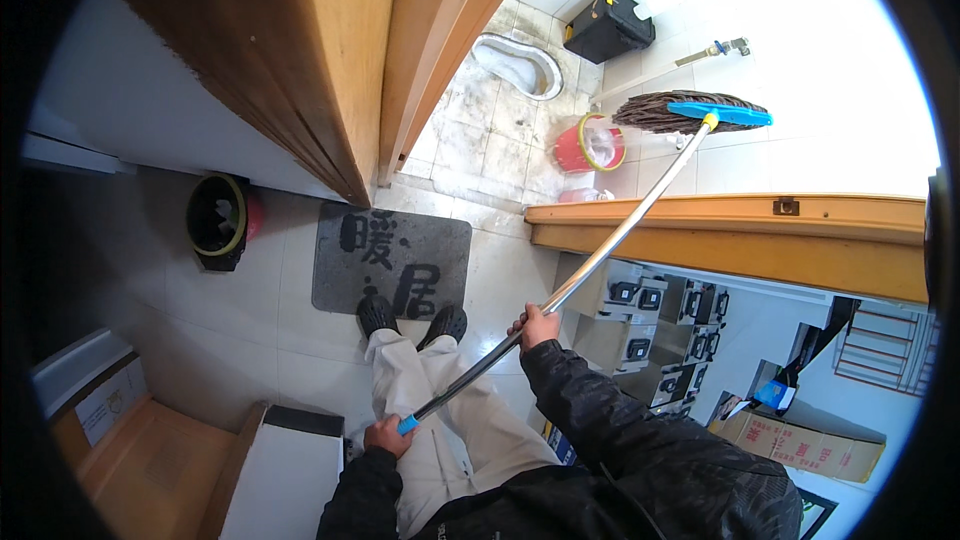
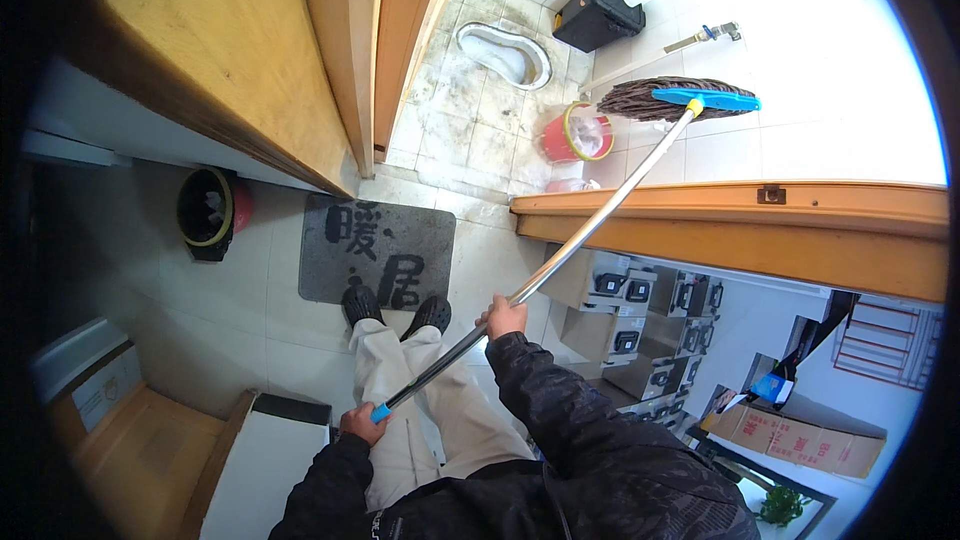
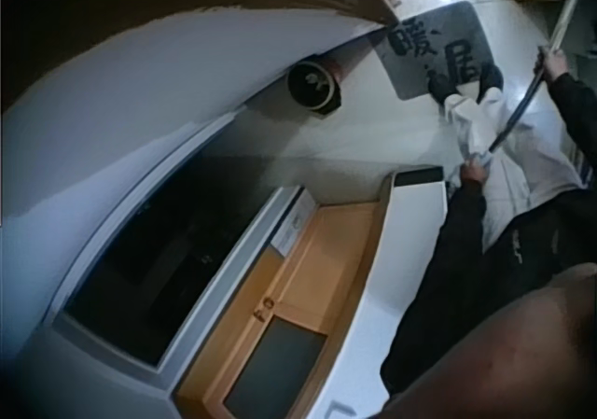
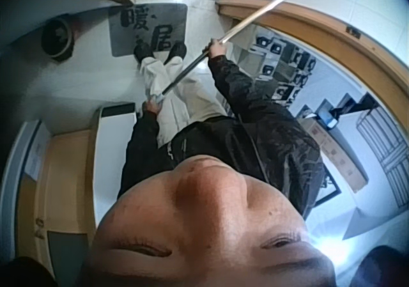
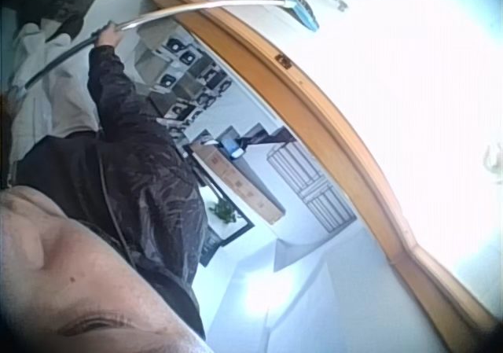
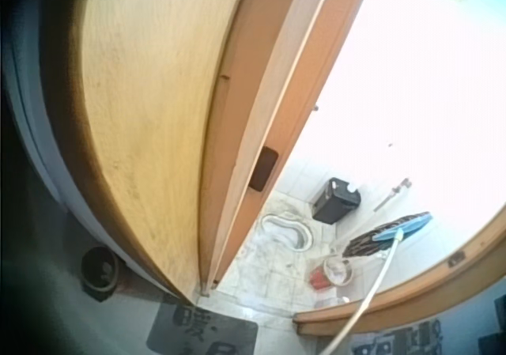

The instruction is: The person mops a tiled bathroom floor using a mop and a bucket. They repeatedly dip the mop into the bucket and scrub the floor around a squat toilet. After finishing, they place the mop into a storage bin and walk out of the bathroom into a room with boxes and scooters.

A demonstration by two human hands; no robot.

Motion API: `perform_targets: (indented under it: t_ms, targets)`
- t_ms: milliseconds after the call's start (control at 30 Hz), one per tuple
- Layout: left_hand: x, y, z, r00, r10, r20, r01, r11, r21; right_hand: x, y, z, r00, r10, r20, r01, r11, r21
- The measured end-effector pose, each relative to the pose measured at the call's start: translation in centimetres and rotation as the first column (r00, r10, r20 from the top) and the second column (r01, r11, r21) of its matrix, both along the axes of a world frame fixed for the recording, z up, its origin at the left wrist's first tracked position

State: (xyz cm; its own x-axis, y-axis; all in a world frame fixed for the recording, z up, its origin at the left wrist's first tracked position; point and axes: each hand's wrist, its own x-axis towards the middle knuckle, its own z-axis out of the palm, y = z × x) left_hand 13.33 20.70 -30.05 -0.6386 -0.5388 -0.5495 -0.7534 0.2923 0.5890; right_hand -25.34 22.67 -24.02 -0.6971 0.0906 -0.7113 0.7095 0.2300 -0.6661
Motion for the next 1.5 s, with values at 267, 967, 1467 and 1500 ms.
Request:
perform_targets:
  t_ms: [267,967,1467,1500]
  targets:
    - [-0.9,-1.0,1.4,0.995,-0.006,0.103,-0.003,0.996,0.089,-1.6,1.9,-6.2,0.995,0.070,0.066,-0.075,0.994,0.074]
    - [-16.4,0.2,10.2,0.939,-0.115,0.324,0.018,0.958,0.287,-13.9,5.7,-20.2,0.947,0.056,0.315,-0.094,0.990,0.106]
    - [-11.8,2.4,7.2,0.913,-0.131,0.386,-0.020,0.932,0.362,-10.6,8.8,-24.4,0.595,0.762,0.254,-0.790,0.497,0.359]
    - [-11.8,2.3,7.1,0.914,-0.132,0.384,-0.013,0.936,0.352,-10.3,8.6,-24.0,0.657,0.701,0.277,-0.751,0.576,0.322]
